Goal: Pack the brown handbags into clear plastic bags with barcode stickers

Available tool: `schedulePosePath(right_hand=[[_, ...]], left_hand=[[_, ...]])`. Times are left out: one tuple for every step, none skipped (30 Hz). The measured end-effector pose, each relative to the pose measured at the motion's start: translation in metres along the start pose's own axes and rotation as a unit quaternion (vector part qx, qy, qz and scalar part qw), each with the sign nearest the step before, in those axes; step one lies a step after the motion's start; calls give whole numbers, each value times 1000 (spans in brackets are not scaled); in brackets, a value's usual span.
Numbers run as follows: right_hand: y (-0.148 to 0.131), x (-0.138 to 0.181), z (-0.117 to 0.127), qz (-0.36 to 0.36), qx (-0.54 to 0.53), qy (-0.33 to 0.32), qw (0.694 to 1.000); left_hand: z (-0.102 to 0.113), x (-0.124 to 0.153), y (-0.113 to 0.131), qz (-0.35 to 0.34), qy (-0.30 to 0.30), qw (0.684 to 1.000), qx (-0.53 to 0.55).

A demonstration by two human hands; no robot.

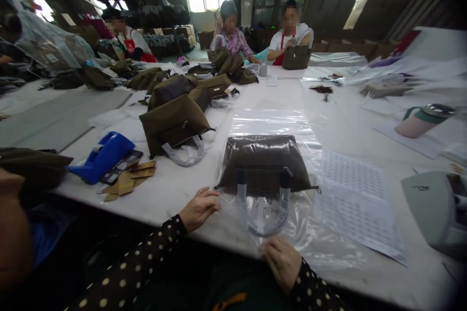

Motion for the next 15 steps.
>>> schedulePosePath(right_hand=[[9,-1,-2,-50,-49,-18,997],[19,-1,-6,-110,-104,-35,988],[30,-1,-12,-174,-169,-53,969],[41,1,-21,-240,-248,-74,936],[48,4,-31,-296,-327,-95,893],[52,6,-40,-335,-396,-112,848],[53,7,-48,-360,-452,-134,805],[52,8,-55,-377,-491,-154,770],[51,8,-59,-388,-512,-170,747],[51,8,-62,-394,-519,-183,736],[51,8,-64,-397,-520,-193,731],[51,9,-65,-401,-523,-202,725],[51,9,-66,-403,-524,-209,720],[52,9,-66,-403,-523,-213,720],[53,9,-67,-404,-522,-217,719]], left_hand=[[7,-10,3,18,33,999,-11],[14,-21,7,32,63,997,-32],[19,-32,12,44,89,993,-62],[22,-43,17,51,107,988,-97],[22,-54,22,57,122,982,-135],[20,-64,25,62,134,974,-170],[16,-72,26,66,146,967,-200],[11,-78,27,72,156,960,-222],[5,-81,26,79,171,954,-234],[-2,-82,26,85,187,950,-236],[-9,-82,27,90,203,947,-232],[-17,-80,29,93,216,945,-225],[-25,-77,34,96,228,945,-215],[-34,-76,40,97,235,946,-202],[-44,-75,48,98,237,948,-190]])
Point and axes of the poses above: each hand's wrist, its own x-axis away from the middle knuckle, its own z-axis out of the back of the hand, y = z × x, the point moved 9 cm from there along -x, towards the middle knuckle, and after that the axes turned 10 degrees about -z, right-handed, at the moved point
